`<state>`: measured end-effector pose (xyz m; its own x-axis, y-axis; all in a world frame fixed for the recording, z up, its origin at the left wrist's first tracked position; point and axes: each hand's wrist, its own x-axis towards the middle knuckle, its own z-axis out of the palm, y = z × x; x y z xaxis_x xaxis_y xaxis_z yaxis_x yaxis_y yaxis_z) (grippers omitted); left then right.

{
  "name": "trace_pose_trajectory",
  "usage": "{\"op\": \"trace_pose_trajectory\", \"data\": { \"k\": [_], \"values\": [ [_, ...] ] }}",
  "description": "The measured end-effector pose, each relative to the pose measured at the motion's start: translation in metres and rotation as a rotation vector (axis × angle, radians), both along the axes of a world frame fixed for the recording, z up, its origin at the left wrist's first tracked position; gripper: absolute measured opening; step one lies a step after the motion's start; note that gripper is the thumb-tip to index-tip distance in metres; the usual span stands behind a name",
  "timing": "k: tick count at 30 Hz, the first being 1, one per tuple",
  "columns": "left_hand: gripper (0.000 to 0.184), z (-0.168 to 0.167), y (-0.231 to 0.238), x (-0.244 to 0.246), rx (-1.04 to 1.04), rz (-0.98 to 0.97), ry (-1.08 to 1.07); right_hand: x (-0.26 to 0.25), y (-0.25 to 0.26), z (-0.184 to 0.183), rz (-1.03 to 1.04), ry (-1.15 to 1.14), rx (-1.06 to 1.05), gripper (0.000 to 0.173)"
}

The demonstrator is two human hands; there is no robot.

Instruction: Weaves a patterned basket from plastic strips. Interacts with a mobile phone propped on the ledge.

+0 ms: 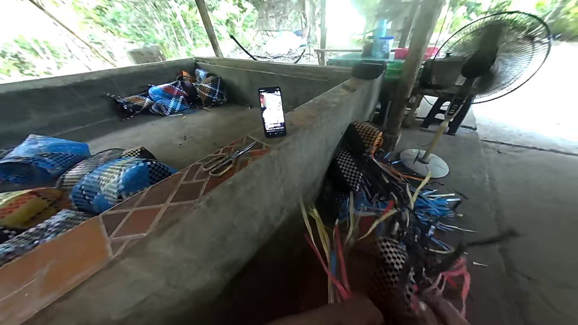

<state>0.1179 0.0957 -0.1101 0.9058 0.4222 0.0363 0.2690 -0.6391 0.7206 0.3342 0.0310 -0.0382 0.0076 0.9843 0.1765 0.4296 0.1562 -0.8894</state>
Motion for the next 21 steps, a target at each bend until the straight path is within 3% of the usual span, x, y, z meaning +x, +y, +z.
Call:
{"op": "trace_pose_trajectory", "data": {
  "k": [3, 5, 10, 13, 17, 21],
  "values": [
    [0.044, 0.006, 0.033, -0.009, -0.090, 0.092, 0.219, 0.001, 0.003, -0.030, 0.059, -0.327, -0.093, 0.027],
    [0.044, 0.010, 0.040, -0.010, -0.155, 0.110, 0.276, -0.003, 0.005, -0.042, 0.079, -0.402, -0.189, 0.026],
    [0.045, 0.007, 0.033, -0.003, -0.143, 0.088, 0.264, -0.005, 0.026, -0.047, -0.004, -0.342, -0.531, 0.044],
    [0.048, 0.010, 0.024, 0.005, -0.127, 0.078, 0.263, -0.005, 0.039, -0.053, -0.036, -0.290, -0.646, 0.039],
    [0.047, 0.004, 0.022, 0.006, -0.177, 0.134, 0.241, -0.006, 0.043, -0.050, -0.079, -0.313, -0.573, 0.033],
    [0.055, 0.000, 0.037, 0.007, -0.427, 0.364, 0.363, 0.001, 0.029, -0.062, 0.037, -0.347, -0.118, 0.024]
  ]
}}
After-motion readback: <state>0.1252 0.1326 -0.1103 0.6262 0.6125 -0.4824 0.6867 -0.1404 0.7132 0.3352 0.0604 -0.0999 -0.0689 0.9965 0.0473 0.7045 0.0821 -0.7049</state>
